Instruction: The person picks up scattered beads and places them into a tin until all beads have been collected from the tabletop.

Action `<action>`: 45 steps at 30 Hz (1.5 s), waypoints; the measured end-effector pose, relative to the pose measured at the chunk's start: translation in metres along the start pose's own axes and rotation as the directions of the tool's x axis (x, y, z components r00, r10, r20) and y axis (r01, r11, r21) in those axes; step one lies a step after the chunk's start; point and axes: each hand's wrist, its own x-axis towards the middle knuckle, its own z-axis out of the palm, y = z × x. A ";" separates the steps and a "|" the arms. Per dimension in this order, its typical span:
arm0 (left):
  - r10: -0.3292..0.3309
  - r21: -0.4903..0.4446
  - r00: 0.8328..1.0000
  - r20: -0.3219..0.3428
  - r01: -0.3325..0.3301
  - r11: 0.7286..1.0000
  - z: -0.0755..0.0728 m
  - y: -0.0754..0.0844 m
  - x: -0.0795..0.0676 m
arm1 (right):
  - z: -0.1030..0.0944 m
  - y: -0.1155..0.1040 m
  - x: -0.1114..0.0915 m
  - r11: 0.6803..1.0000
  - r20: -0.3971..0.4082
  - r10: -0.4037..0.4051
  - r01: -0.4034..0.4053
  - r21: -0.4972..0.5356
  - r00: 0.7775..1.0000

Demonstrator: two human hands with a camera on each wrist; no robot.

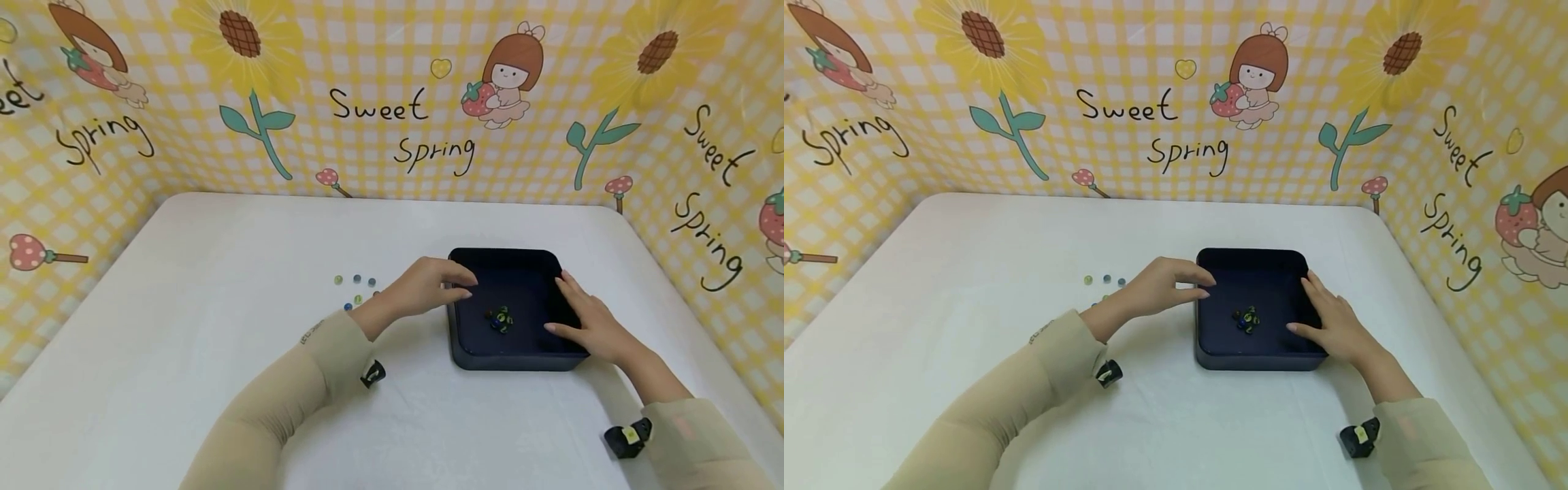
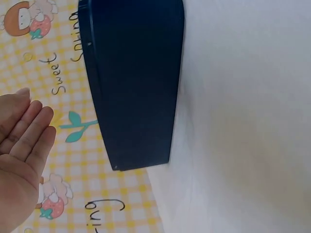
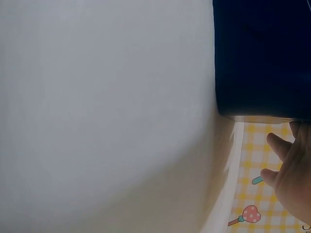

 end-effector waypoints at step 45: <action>-0.343 -0.143 0.926 -0.158 0.323 0.936 -0.056 -0.075 -0.086 | 0.002 0.000 -0.001 1.000 -0.007 -0.004 0.004 0.017 1.000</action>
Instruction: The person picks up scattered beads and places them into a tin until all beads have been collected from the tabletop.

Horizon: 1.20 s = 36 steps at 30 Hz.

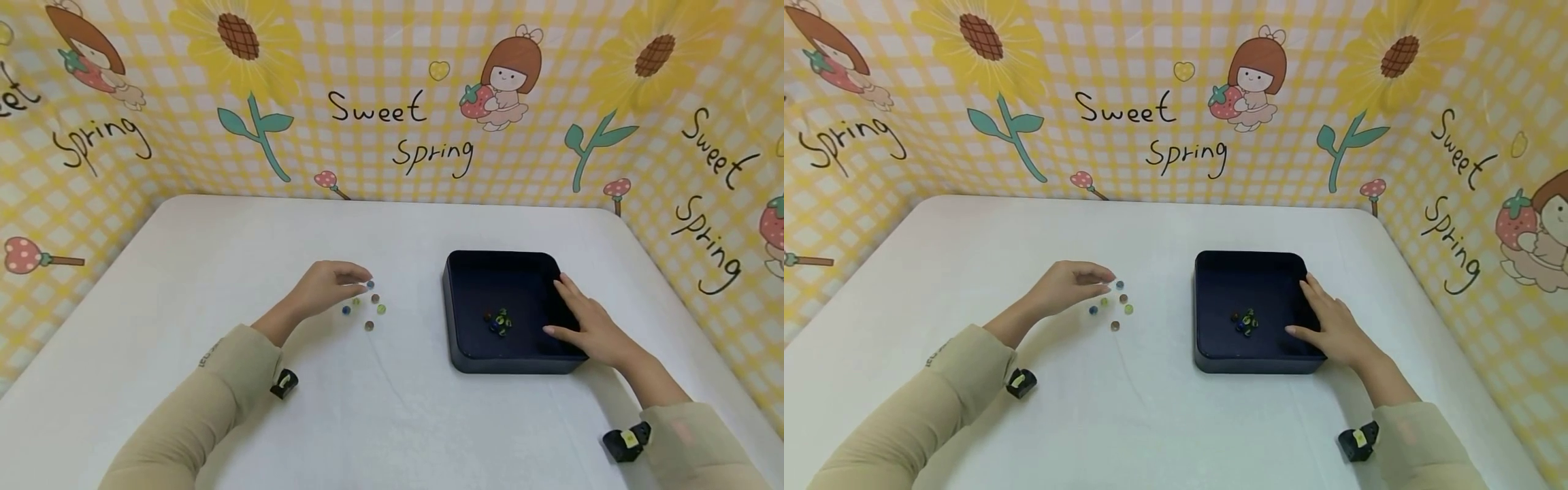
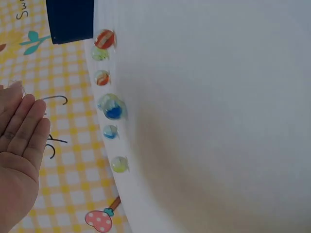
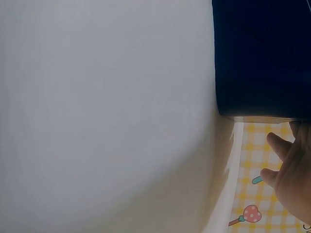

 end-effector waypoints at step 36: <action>-0.149 0.275 0.989 -0.018 0.148 0.950 -0.022 -0.040 0.020 | -0.006 0.005 0.005 1.000 0.019 -0.010 0.009 0.025 1.000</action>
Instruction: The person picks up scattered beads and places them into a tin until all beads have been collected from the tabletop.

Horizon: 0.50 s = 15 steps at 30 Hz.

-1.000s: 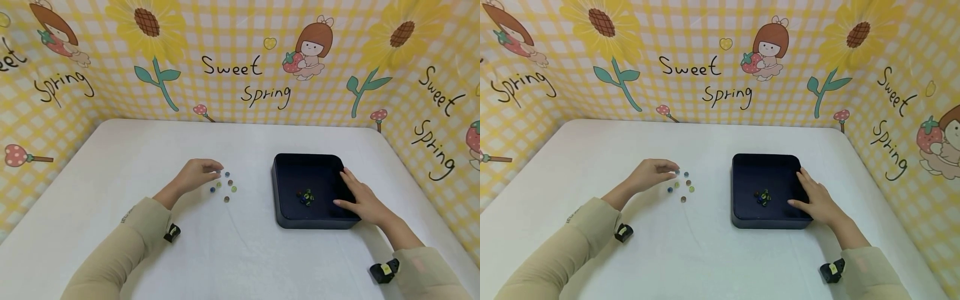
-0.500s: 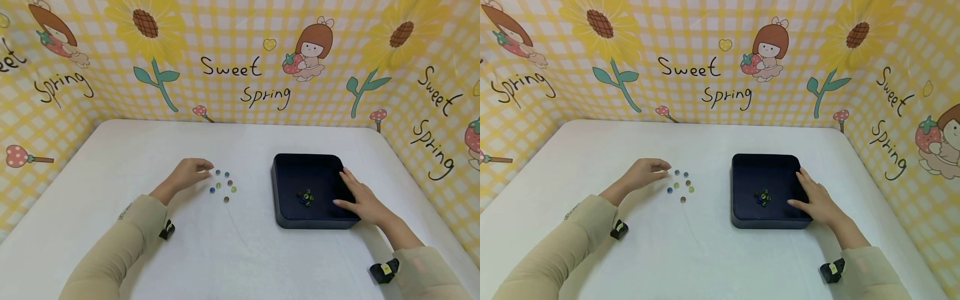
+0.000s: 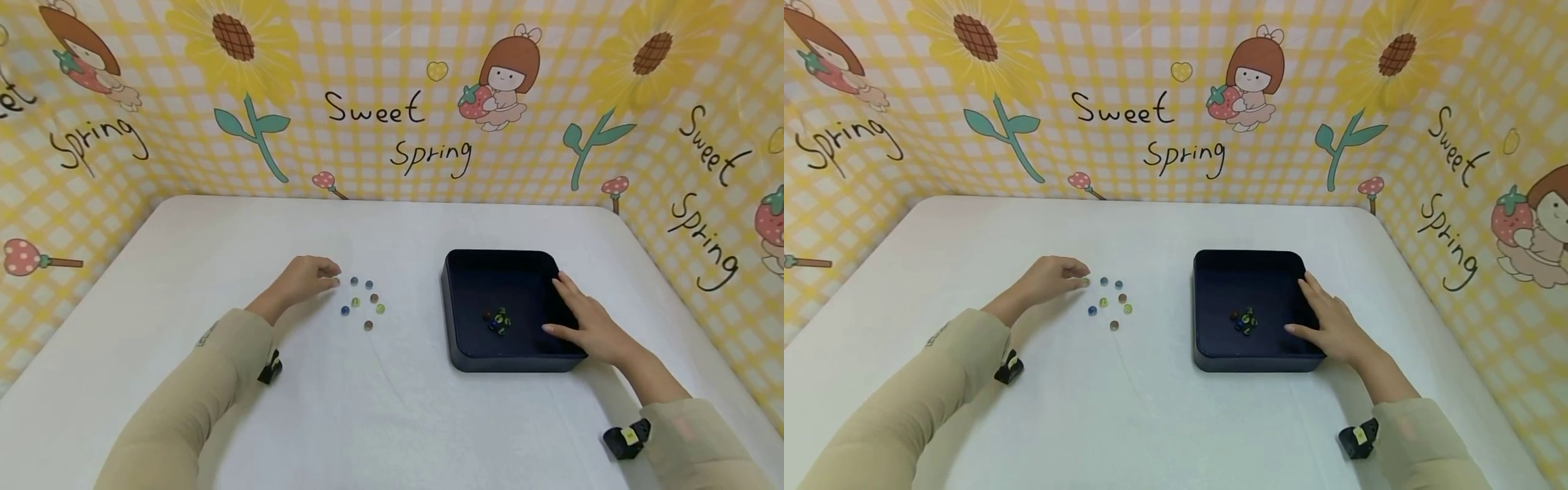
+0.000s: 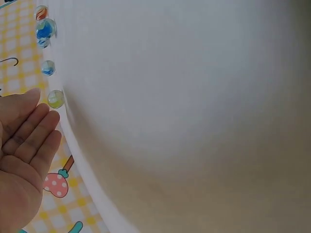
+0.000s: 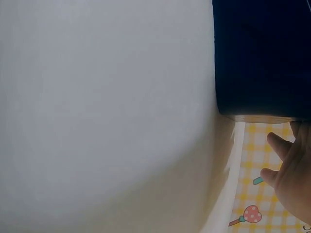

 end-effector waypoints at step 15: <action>0.015 0.054 0.999 0.038 -0.017 0.998 0.008 -0.006 0.007 | 0.000 0.001 -0.001 1.000 0.007 0.002 -0.002 -0.006 1.000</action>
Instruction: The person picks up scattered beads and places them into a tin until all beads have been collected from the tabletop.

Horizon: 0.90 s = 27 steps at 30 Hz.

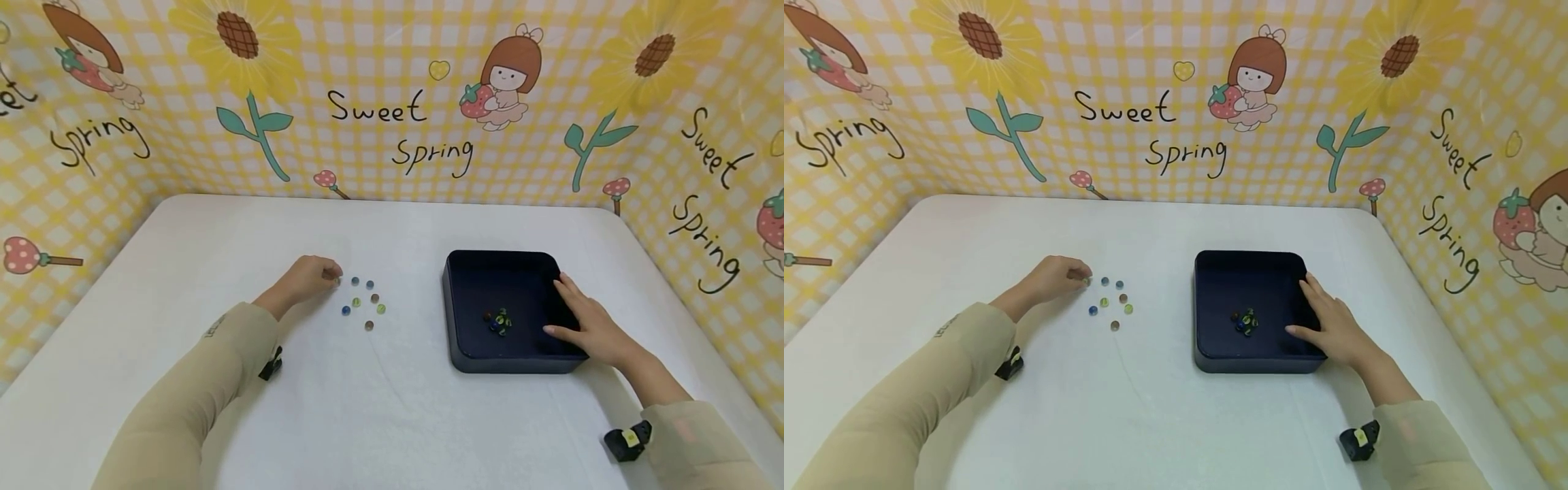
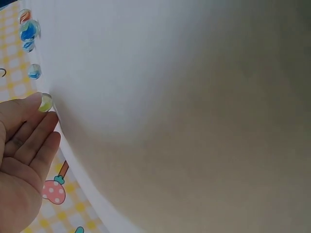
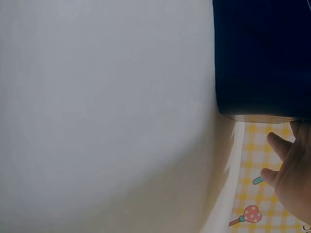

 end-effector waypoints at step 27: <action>0.118 -0.119 0.984 -0.135 -0.134 0.984 -0.014 0.027 -0.015 | 0.000 0.000 -0.001 1.000 0.006 0.002 -0.002 0.005 1.000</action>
